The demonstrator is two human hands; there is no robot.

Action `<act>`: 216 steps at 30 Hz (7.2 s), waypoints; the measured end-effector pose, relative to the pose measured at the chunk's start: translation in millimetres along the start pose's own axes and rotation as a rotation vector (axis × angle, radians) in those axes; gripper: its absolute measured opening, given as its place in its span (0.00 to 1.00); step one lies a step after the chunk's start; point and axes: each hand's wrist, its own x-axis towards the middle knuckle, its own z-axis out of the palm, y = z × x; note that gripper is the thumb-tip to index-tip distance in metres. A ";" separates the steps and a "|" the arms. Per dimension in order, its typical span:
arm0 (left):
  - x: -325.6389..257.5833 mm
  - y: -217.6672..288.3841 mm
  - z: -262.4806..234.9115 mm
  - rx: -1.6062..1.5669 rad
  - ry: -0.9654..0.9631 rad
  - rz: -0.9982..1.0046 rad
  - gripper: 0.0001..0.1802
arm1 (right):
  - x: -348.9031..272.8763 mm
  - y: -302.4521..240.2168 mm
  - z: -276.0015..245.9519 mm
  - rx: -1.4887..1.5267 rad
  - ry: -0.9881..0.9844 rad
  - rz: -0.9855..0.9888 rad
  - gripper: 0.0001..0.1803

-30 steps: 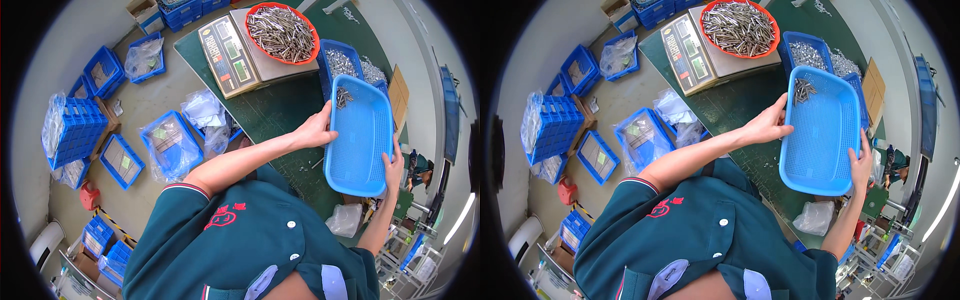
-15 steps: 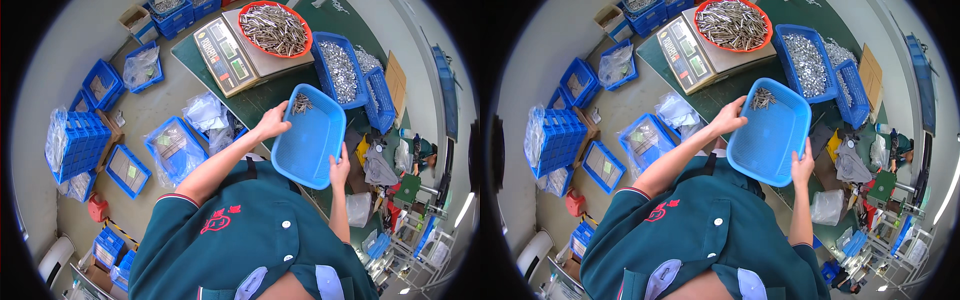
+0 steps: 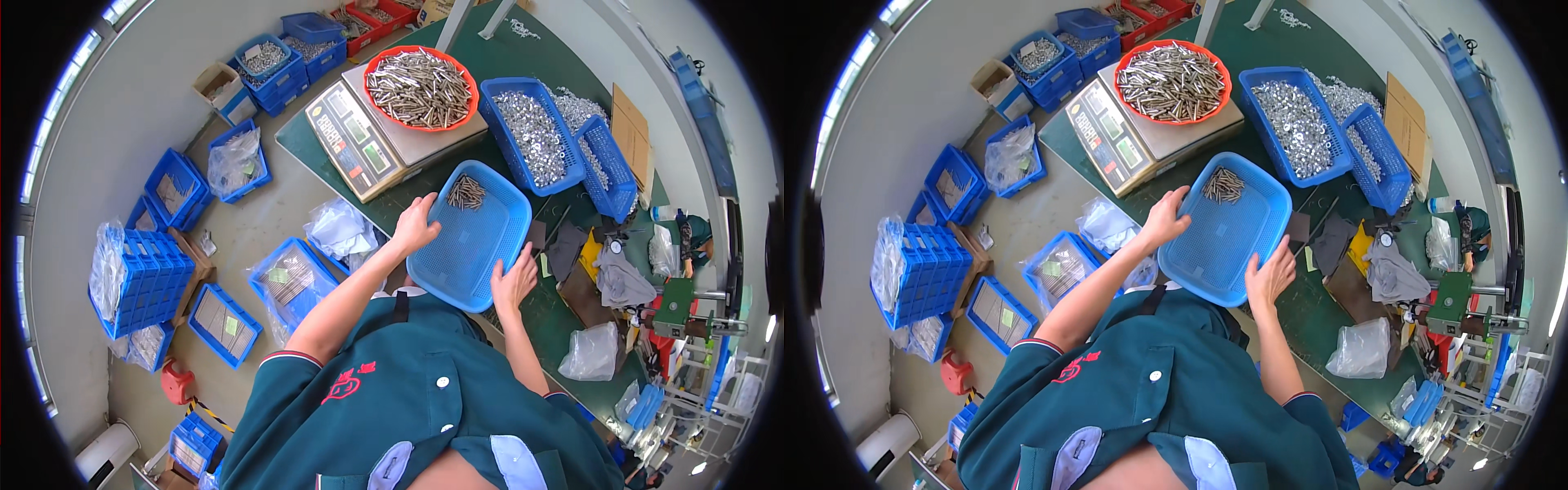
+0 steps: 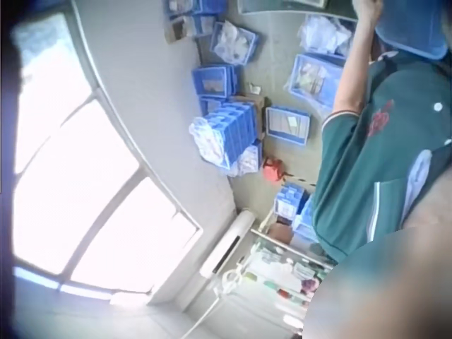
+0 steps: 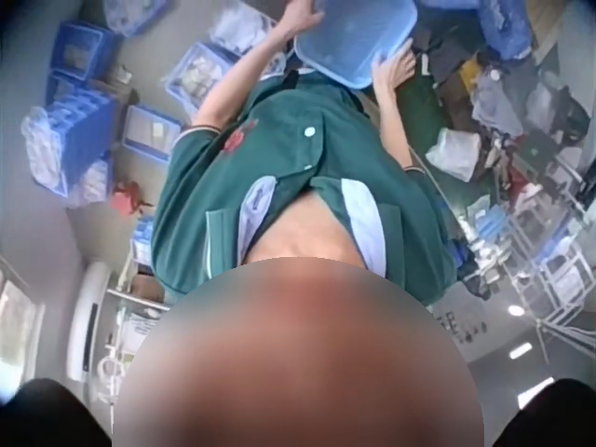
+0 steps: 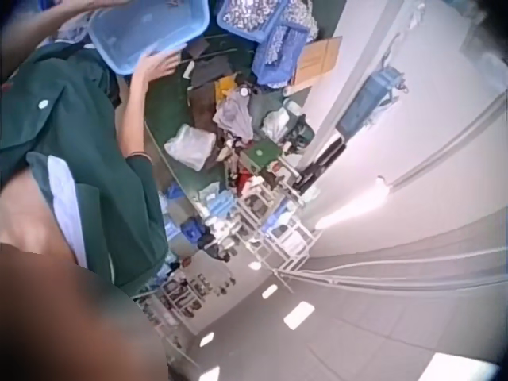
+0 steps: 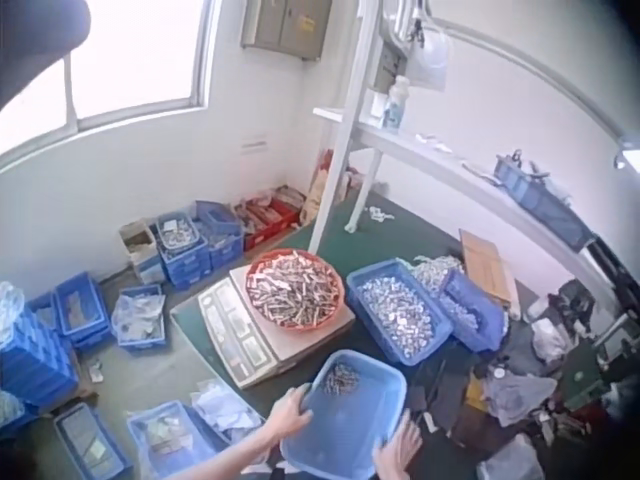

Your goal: Weighing and sorting batches of metal pins using a digital industrial scale.

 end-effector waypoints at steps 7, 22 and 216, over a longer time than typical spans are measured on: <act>-33.3 6.6 -0.8 -0.095 0.305 0.100 0.29 | 122.4 -147.7 -36.8 0.526 0.278 -0.683 0.42; -409.9 -229.5 53.8 -0.302 0.697 -1.297 0.15 | 249.1 -256.8 33.6 0.278 0.162 -0.937 0.29; -361.9 -256.9 24.6 -0.755 0.629 -1.339 0.14 | 14.2 51.0 33.3 0.841 -0.613 0.507 0.12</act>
